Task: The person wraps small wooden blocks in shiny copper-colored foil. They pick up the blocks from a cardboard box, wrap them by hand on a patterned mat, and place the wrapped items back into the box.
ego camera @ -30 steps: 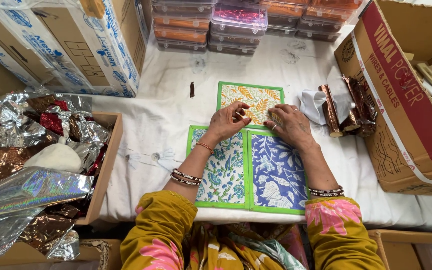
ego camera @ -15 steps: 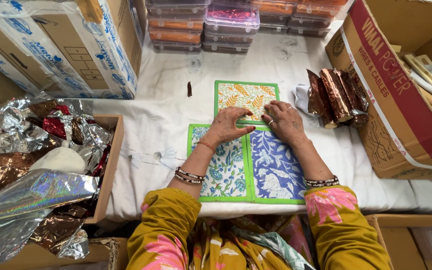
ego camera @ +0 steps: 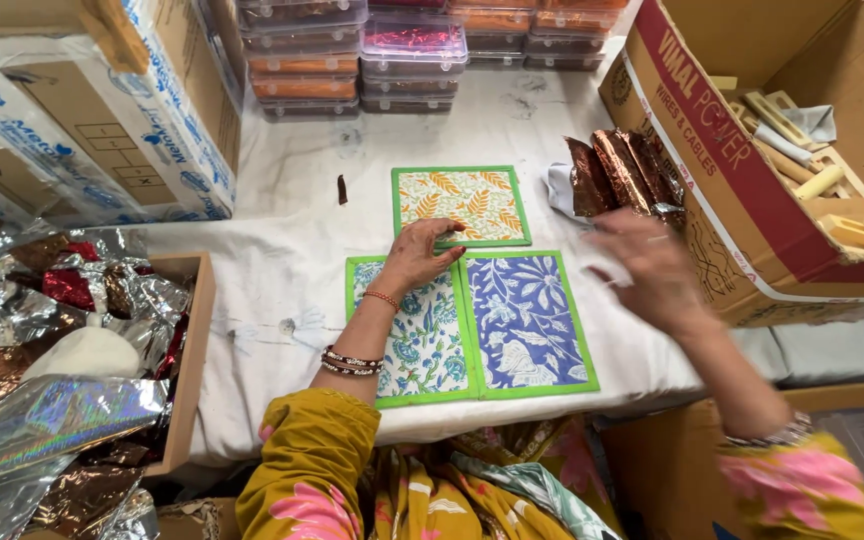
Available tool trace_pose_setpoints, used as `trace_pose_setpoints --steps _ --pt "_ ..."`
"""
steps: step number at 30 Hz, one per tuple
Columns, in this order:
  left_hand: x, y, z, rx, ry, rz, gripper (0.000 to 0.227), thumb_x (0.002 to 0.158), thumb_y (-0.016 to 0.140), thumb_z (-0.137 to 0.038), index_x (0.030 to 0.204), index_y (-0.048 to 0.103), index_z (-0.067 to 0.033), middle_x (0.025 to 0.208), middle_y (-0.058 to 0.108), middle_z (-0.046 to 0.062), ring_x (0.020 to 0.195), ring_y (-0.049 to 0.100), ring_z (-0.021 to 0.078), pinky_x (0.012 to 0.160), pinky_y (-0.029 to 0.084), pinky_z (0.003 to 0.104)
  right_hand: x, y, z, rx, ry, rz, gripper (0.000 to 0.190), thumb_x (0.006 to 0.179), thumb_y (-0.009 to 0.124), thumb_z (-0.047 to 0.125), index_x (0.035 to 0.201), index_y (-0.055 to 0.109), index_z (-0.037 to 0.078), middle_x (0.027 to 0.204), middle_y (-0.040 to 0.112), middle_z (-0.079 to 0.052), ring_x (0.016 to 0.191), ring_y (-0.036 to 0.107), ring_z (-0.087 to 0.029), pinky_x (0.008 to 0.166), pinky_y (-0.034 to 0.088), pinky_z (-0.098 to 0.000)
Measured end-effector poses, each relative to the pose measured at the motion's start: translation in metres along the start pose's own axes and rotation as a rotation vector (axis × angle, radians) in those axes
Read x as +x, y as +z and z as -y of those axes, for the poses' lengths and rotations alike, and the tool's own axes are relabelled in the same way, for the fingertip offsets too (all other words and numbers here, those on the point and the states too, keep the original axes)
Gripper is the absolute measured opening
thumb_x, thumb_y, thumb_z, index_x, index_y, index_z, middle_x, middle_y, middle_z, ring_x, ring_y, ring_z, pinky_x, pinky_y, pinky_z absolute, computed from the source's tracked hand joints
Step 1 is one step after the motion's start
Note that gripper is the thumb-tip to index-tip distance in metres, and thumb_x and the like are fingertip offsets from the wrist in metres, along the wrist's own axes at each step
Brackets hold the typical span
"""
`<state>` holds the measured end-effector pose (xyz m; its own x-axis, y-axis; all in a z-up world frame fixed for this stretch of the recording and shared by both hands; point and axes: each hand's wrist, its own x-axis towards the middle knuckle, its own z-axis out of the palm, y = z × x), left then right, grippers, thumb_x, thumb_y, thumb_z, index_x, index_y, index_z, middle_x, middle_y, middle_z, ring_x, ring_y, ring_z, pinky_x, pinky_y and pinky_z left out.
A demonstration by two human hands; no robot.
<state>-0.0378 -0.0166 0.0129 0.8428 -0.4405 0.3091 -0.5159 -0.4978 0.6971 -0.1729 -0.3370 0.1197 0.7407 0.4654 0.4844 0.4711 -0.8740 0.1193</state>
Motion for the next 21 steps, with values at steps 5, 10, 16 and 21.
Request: trace_pose_setpoints --steps 5,10,16,21 --pt "-0.001 0.001 0.004 -0.003 0.040 -0.029 0.037 0.085 0.081 -0.026 0.119 0.073 -0.0131 0.116 0.075 0.007 0.110 0.069 0.0243 0.099 0.053 0.037 -0.067 -0.077 -0.097 -0.374 0.190 -0.283 0.020 0.107 0.073 0.017 0.125 0.067 0.010 0.129 0.067 -0.009 0.124 0.062 -0.028 0.107 0.052 -0.0382" --pt "-0.001 -0.001 0.002 0.006 0.047 -0.031 0.036 0.085 0.081 -0.024 0.118 0.072 -0.0126 0.116 0.075 0.008 0.109 0.068 0.0253 0.098 0.053 0.037 -0.142 -0.082 -0.246 -0.371 0.394 -0.191 0.020 0.111 0.065 0.020 0.129 0.062 0.010 0.124 0.062 -0.010 0.125 0.058 -0.027 0.110 0.050 -0.0377" --pt "-0.001 -0.002 -0.001 -0.004 0.001 -0.015 0.035 0.086 0.080 -0.025 0.118 0.073 -0.0132 0.116 0.075 0.006 0.109 0.070 0.0237 0.099 0.054 0.036 -0.115 -0.064 -0.322 0.063 1.036 0.767 0.049 0.103 0.067 0.041 0.145 0.065 0.016 0.137 0.067 -0.015 0.125 0.061 -0.030 0.103 0.049 -0.0468" --pt "-0.001 -0.003 0.000 -0.003 0.000 -0.036 0.034 0.086 0.080 -0.024 0.117 0.074 -0.0120 0.116 0.075 0.007 0.109 0.069 0.0249 0.103 0.050 0.039 -0.112 0.020 -0.381 0.388 0.780 1.003 0.060 0.088 0.079 0.035 0.139 0.069 0.005 0.132 0.074 -0.012 0.118 0.072 -0.022 0.097 0.056 -0.0366"
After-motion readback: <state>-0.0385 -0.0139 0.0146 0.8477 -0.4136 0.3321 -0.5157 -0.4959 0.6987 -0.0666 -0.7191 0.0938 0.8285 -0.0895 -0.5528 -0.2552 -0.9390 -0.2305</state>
